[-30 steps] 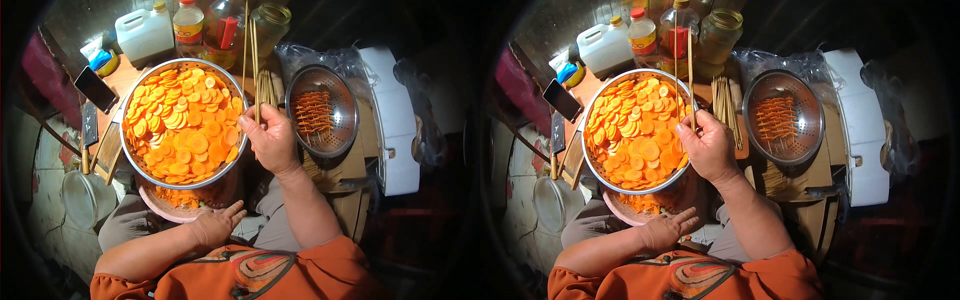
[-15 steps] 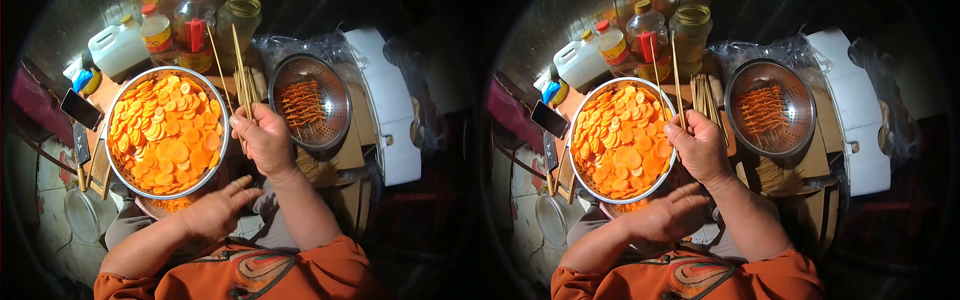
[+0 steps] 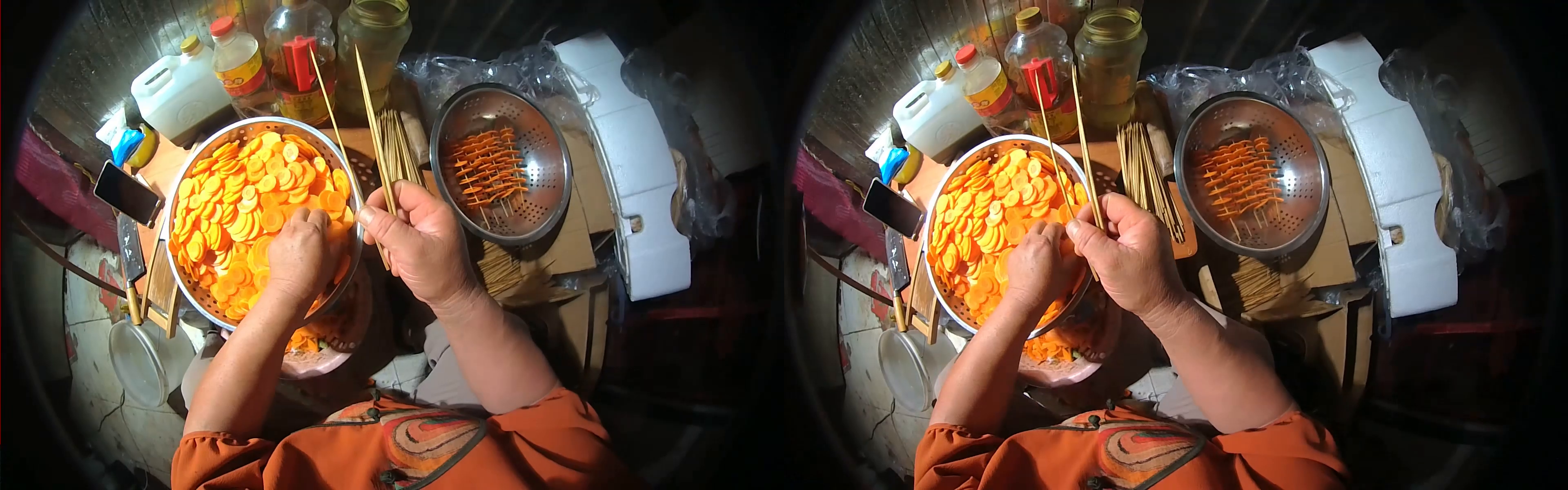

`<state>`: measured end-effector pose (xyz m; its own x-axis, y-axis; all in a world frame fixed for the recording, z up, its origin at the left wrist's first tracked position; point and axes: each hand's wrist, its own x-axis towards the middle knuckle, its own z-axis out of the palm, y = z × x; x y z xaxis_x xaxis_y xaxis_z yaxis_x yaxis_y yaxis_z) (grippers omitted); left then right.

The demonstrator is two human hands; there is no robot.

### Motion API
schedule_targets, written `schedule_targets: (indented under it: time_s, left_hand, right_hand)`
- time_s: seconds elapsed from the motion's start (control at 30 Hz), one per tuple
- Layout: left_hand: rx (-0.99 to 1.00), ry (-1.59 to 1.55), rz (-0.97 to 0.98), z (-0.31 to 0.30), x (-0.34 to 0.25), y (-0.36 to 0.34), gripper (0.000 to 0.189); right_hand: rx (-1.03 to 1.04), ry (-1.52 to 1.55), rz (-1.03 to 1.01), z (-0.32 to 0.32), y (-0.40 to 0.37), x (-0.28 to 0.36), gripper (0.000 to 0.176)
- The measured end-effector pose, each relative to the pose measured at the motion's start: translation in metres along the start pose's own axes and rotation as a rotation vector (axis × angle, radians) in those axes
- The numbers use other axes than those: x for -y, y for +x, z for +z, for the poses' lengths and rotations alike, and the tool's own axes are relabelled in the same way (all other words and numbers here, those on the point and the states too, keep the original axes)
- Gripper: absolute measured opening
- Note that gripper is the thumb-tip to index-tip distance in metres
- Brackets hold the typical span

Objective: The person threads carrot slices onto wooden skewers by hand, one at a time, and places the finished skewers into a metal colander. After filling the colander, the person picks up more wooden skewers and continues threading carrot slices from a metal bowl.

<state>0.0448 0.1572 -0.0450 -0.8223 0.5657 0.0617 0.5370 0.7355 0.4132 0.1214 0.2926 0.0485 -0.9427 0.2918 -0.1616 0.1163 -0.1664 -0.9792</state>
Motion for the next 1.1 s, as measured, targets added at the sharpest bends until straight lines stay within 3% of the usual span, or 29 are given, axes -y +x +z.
schedule_targets:
  time_s: [0.07,0.2,0.27,0.33,0.4,0.57,0.8,1.1]
  left_hand:
    - [0.049,-0.041,-0.078,-0.003,-0.003,0.002,0.023]
    - [0.027,-0.149,-0.045,-0.019,0.011,0.004,0.017]
    - [0.172,-0.878,-0.459,-0.047,0.020,0.013,0.014]
    - [0.019,-1.418,-0.566,-0.068,0.035,0.013,0.013]
    - [-0.076,-1.595,-0.606,-0.084,0.051,0.011,0.011]
    - [-0.255,-1.756,-0.652,-0.099,0.081,-0.004,0.010]
    - [-0.357,-1.753,-0.721,-0.107,0.111,-0.021,0.012]
    - [-0.426,-1.651,-0.609,-0.115,0.120,-0.026,0.011]
  right_hand:
    - [0.003,-0.034,0.000,-0.001,-0.002,0.000,0.008]
    - [0.037,-0.105,0.027,-0.004,-0.005,-0.002,0.010]
    - [0.103,-0.181,0.109,-0.005,-0.009,-0.001,0.011]
    - [0.167,-0.166,0.154,-0.001,-0.015,-0.003,0.010]
    - [0.228,-0.195,0.154,0.002,-0.017,-0.010,0.010]
    - [0.277,-0.176,0.210,0.011,-0.019,-0.013,0.010]
    - [0.313,-0.198,0.256,0.033,-0.018,-0.012,0.009]
    - [0.347,-0.159,0.266,0.043,-0.015,-0.014,0.008]
